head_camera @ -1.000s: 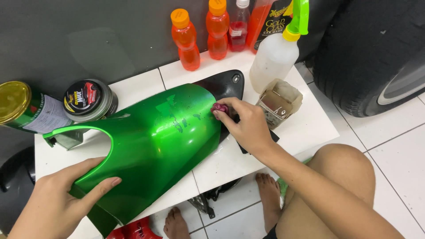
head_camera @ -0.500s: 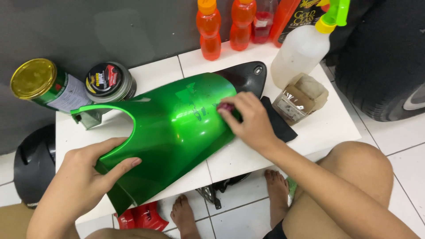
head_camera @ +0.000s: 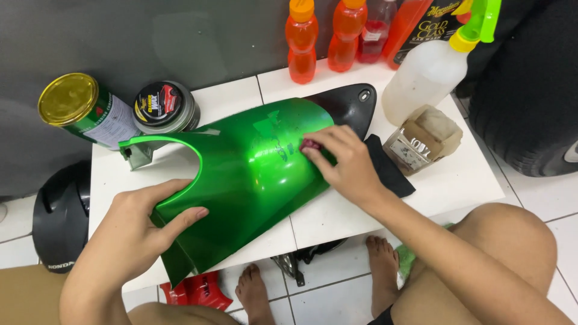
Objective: The person is polishing a green motorcycle fender using a small red abrasive pad. They hold the fender with one hand and rub the surface with the pad in the other, focusing on removing marks and smoothing the paint.
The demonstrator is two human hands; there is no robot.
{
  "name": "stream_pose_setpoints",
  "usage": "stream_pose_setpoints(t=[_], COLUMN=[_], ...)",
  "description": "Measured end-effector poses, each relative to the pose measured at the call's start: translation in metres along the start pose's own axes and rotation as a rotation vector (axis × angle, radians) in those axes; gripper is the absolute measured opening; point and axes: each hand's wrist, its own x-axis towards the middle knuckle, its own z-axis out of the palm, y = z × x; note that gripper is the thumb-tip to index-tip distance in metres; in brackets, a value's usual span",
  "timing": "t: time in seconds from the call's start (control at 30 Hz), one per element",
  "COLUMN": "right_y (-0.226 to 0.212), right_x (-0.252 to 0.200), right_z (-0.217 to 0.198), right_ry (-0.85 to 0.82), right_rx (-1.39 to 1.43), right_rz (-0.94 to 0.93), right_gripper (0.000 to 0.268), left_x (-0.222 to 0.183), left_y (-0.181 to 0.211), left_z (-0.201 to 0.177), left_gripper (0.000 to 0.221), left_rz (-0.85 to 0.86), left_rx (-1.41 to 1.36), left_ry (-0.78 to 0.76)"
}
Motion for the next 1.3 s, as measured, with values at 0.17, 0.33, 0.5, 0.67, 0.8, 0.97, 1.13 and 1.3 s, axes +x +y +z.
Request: stream_pose_setpoints(t=[0.17,0.33,0.5,0.67,0.8,0.97,1.13,1.3], right_y=[0.004,0.010,0.003,0.001,0.004,-0.009,-0.010,-0.017], right_x=[0.004,0.014,0.015,0.014,0.020,0.018,0.021,0.021], right_z=[0.002,-0.002,-0.003,0.000,0.006,0.012,0.013,0.011], right_ry=[-0.012,-0.073,-0.140,-0.102,-0.077,-0.104,-0.032,-0.141], right_rx=[0.032,0.026,0.053,0.056,0.016,0.025,0.035,0.086], right_rz=[0.035,-0.009,-0.111,-0.026,-0.037,-0.083,0.047,-0.108], right_gripper=[0.022,0.020,0.018,0.019,0.019,0.022,0.019,0.023], left_x=[-0.002,-0.002,0.000,0.001,0.001,0.002,-0.002,0.000], left_y=[0.004,0.002,0.003,0.000,0.004,0.006,0.007,0.004], left_z=[-0.003,-0.003,-0.005,-0.003,-0.006,-0.006,-0.005,-0.005], left_gripper=[0.055,0.056,0.053,0.055,0.055,0.054,0.055,0.049], left_rz=[-0.003,0.009,-0.026,0.006,-0.042,-0.026,-0.028,0.053], left_rx=[-0.001,0.026,0.023,0.049,0.071,0.042,0.013,-0.004], left_ry=[-0.013,-0.030,-0.060,-0.050,-0.068,-0.064,-0.075,-0.064])
